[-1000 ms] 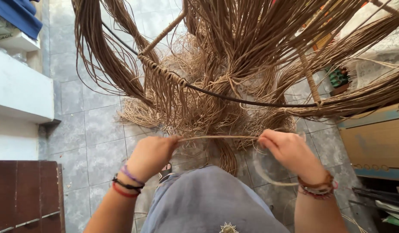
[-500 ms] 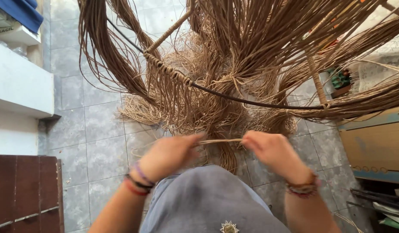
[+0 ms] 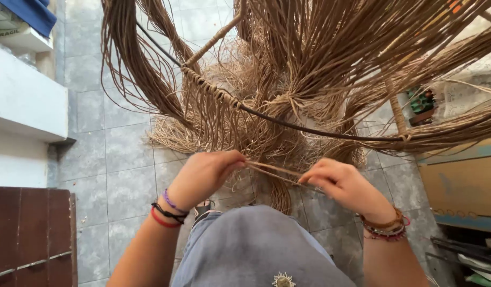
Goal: Weaving natural fiber strands onto a circular frame
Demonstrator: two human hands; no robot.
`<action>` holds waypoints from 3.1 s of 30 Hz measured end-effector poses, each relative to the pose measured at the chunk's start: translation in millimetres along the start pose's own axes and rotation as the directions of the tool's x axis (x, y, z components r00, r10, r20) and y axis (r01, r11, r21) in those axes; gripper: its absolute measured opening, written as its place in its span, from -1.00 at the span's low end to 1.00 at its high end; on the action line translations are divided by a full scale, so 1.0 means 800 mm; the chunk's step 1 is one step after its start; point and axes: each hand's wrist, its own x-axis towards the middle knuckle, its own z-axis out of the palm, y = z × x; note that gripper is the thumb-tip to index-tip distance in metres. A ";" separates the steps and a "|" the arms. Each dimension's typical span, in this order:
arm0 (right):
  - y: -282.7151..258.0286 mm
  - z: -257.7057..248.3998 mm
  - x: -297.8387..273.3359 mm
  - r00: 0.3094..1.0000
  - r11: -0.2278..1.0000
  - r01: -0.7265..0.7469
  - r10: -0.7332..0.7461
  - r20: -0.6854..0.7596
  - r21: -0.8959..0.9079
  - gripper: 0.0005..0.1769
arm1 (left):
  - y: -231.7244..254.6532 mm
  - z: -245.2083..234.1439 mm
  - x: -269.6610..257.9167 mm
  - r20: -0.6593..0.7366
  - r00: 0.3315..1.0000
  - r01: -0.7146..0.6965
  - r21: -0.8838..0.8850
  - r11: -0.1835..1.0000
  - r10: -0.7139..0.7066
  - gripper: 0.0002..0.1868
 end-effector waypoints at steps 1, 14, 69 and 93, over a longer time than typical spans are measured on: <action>0.004 0.003 -0.003 1.000 1.000 -0.004 0.004 0.000 0.001 -0.82 | -0.003 0.003 -0.001 0.003 1.000 0.000 -0.003 1.000 0.000 -0.85; 0.040 0.039 -0.025 0.993 0.724 0.062 -0.111 -0.027 -0.687 -0.79 | -0.031 0.035 -0.013 -0.228 0.956 -0.120 0.274 0.954 0.185 -0.85; 0.008 0.063 0.044 0.331 0.665 0.188 -0.736 -0.590 -0.723 -0.87 | 0.100 0.035 0.103 -0.520 0.846 -0.159 -0.035 0.987 0.117 -0.85; -0.031 0.059 0.045 0.748 0.962 0.270 -0.230 -0.622 -0.031 -0.88 | 0.014 0.077 0.009 0.030 0.987 0.152 -0.470 0.870 -0.157 -0.52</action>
